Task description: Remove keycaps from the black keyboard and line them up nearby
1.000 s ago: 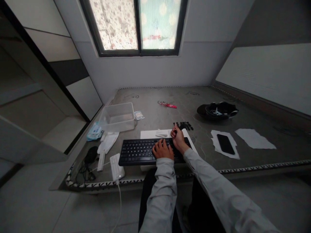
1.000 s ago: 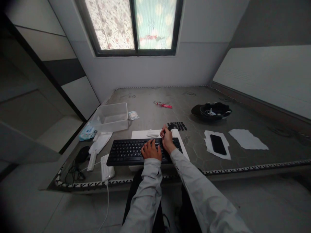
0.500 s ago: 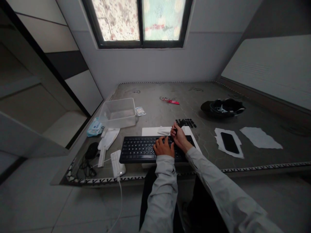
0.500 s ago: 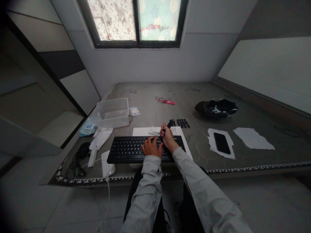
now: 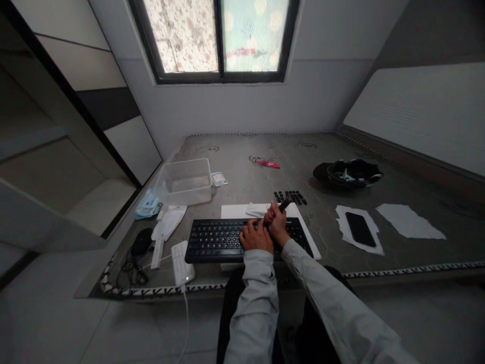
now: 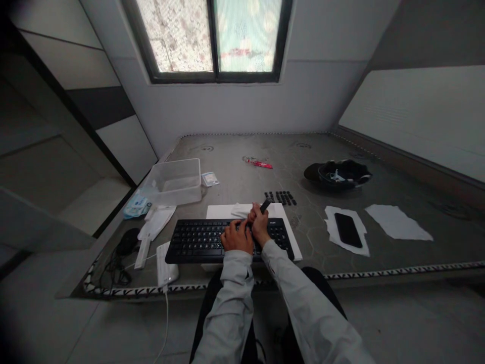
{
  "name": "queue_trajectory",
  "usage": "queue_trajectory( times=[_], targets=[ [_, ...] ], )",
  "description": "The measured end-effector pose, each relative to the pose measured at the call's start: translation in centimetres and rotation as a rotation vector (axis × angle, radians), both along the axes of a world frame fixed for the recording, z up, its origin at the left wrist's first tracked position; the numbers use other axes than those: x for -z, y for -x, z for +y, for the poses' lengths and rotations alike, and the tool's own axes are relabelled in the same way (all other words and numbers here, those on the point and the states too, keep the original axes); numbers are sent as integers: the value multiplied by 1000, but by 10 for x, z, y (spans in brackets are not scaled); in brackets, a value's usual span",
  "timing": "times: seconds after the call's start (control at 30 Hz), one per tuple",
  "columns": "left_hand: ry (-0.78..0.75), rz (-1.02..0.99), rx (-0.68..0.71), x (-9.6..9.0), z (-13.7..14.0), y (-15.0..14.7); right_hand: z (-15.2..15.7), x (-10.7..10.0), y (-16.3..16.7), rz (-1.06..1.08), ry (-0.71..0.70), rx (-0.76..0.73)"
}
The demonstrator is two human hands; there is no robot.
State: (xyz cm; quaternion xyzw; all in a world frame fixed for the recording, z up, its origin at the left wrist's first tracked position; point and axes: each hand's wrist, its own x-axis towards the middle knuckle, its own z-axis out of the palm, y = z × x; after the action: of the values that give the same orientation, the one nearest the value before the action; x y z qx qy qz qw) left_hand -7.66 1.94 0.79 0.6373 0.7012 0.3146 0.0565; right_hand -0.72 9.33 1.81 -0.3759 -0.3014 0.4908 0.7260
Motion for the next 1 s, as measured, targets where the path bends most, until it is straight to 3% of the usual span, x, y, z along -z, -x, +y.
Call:
queue_trajectory(
  times=[0.37,0.67,0.83,1.0],
  targets=[
    [-67,43,-4,5,2,-1,-22,12,7,-204,-132,31],
    [-72,7,13,0,0,2,-34,5,5,-247,-184,34],
    [-49,-25,51,1,0,5,-60,5,-24,-281,-222,96],
    [-11,-15,72,-1,-1,8,-83,-3,-71,-598,-179,228]
  ],
)
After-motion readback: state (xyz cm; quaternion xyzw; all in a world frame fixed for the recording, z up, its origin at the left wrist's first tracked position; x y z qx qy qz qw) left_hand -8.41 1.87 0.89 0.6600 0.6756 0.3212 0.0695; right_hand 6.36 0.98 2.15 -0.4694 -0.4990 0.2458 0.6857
